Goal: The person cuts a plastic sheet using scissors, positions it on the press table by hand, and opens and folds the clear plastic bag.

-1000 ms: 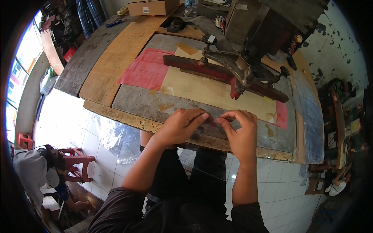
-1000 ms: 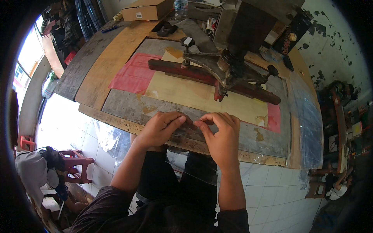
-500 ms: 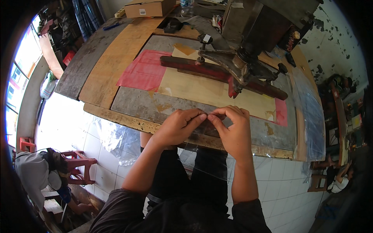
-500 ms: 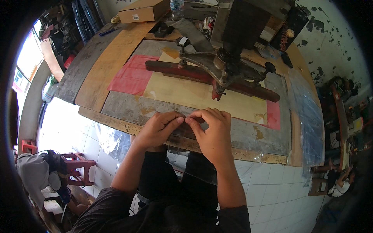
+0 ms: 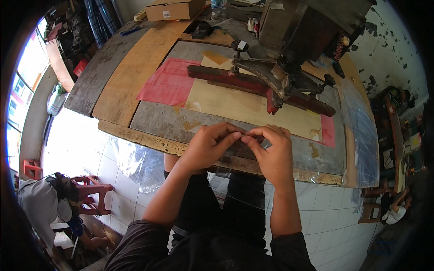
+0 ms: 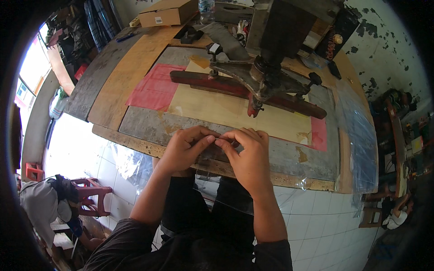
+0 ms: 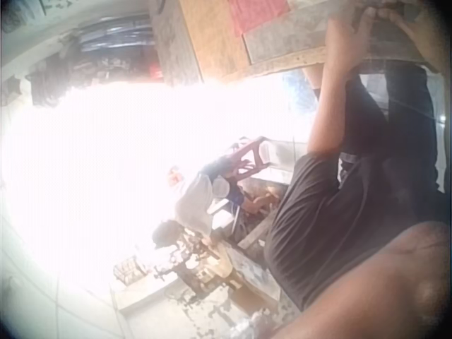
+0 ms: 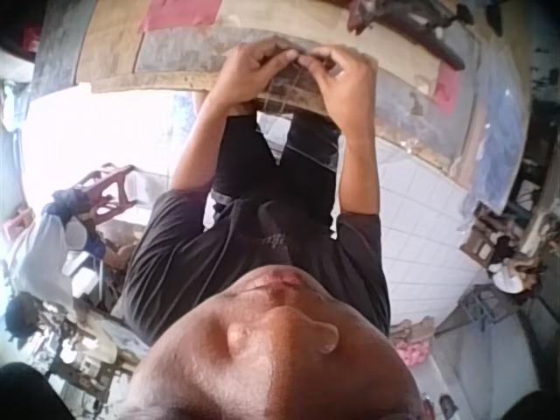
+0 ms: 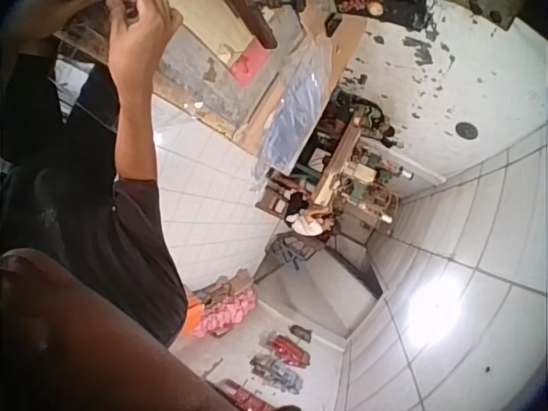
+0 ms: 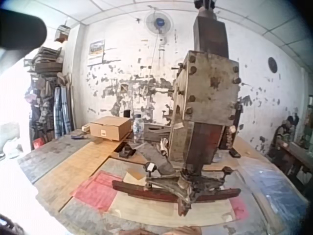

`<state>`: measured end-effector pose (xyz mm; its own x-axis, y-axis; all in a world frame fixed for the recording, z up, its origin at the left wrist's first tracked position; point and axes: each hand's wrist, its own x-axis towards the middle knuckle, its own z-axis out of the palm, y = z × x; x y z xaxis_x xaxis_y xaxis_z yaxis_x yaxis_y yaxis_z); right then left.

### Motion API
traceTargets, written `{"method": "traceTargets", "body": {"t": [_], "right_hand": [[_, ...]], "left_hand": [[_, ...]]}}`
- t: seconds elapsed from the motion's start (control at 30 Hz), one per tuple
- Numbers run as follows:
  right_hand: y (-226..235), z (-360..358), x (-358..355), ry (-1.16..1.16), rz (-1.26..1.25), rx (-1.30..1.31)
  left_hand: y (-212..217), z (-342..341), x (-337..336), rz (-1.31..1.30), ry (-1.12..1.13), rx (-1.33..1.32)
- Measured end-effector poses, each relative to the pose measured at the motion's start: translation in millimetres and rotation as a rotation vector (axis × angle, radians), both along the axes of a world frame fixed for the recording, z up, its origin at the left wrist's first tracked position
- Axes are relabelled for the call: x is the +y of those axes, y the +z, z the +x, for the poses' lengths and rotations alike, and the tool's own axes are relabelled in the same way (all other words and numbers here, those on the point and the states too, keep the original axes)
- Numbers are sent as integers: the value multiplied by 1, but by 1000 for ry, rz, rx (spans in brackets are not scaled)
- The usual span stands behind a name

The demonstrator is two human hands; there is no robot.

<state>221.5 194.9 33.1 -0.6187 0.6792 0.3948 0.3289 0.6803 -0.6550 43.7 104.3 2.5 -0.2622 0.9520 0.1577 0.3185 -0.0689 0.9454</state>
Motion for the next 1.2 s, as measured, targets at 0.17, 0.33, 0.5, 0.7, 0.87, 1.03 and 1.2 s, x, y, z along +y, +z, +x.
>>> {"method": "traceTargets", "body": {"t": [0.17,0.33,0.5,0.7,0.87,1.03,1.2], "right_hand": [[0,0,0,-3,0,-9],[-2,1,0,-10,11,-15],[0,1,-1,-8,11,-17],[-1,1,0,2,-3,-30],[-1,0,0,6,9,-18],[-3,5,2,43,63,-39],[20,53,3,-17,32,-103]], "left_hand": [[-5,-1,0,-34,35,23],[-2,0,-1,-33,52,35],[-3,0,-1,-22,54,37],[-1,-1,-1,-21,52,57],[-3,-2,-1,-48,56,67],[-8,-1,-1,-11,70,32],[-10,1,1,60,58,-323]]}}
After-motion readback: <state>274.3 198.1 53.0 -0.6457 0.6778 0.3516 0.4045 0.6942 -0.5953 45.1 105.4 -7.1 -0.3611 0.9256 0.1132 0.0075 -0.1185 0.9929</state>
